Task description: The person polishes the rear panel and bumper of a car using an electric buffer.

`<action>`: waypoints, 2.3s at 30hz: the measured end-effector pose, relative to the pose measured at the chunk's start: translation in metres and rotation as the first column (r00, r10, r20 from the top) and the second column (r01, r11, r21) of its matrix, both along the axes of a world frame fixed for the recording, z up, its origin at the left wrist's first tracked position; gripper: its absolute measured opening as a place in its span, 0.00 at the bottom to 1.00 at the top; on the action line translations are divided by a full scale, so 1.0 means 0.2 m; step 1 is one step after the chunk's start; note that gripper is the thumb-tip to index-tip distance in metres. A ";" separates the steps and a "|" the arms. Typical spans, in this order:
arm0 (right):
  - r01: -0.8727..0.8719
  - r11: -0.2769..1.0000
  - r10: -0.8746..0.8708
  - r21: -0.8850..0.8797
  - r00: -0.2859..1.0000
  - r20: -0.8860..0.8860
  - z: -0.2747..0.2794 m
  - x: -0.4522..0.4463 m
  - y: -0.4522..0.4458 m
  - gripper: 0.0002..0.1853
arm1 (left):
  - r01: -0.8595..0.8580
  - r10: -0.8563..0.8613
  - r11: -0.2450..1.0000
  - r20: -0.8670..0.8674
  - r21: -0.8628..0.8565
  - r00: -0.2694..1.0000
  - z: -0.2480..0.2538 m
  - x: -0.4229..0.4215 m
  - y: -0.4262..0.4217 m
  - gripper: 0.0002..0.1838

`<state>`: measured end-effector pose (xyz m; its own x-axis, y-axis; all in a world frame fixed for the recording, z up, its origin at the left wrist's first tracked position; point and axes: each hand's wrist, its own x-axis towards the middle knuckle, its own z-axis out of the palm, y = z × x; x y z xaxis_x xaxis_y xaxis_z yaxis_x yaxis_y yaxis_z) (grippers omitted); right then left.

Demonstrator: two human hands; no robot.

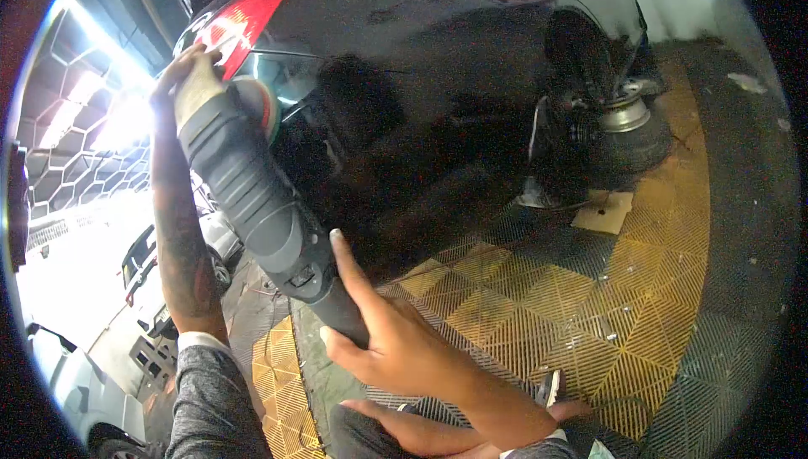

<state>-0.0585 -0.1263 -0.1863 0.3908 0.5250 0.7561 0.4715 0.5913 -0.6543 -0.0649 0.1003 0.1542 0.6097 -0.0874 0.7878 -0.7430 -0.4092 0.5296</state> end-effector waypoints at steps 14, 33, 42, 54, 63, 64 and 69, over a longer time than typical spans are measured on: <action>0.230 0.973 -0.219 -0.023 0.884 -0.412 -0.40 0.46 -0.20 0.26 | -0.136 0.110 0.888 0.084 0.439 0.990 -0.44 0.81 -0.77 0.16; 0.233 0.963 -0.234 -0.137 0.972 0.010 -0.33 0.08 0.28 0.55 | -0.222 0.164 0.959 0.293 0.178 0.942 -0.56 -0.29 -0.06 0.23; 0.563 0.770 -0.598 -0.301 0.801 -0.031 -0.49 0.32 0.16 0.26 | -0.278 0.224 0.950 0.307 0.143 0.925 -0.72 -0.01 -0.32 0.21; 0.353 0.910 -0.407 -0.216 0.668 -0.623 -0.78 0.78 -0.01 0.17 | -0.217 0.063 0.849 0.315 0.482 0.947 -0.85 1.01 -0.93 0.19; 0.424 0.845 -0.535 -0.327 0.659 -0.528 -0.83 0.68 0.14 0.35 | -0.366 0.320 0.834 0.180 0.413 0.930 -0.84 0.72 -0.90 0.19; 0.453 0.823 -0.567 -0.343 0.685 -0.457 -0.81 0.65 0.14 0.38 | -0.406 0.354 0.829 0.200 0.385 0.913 -0.84 0.65 -0.87 0.19; 0.547 0.776 -0.629 -0.314 0.713 -0.310 -0.66 0.45 0.18 0.27 | -0.371 0.212 0.831 0.382 0.414 0.900 -0.78 0.42 -0.60 0.17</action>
<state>0.0321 -0.0901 -0.3180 0.8971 0.2031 0.3923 0.3733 0.1264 -0.9191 0.0189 -0.0193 -0.0027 0.4000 -0.3484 0.8477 -0.6383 -0.7697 -0.0151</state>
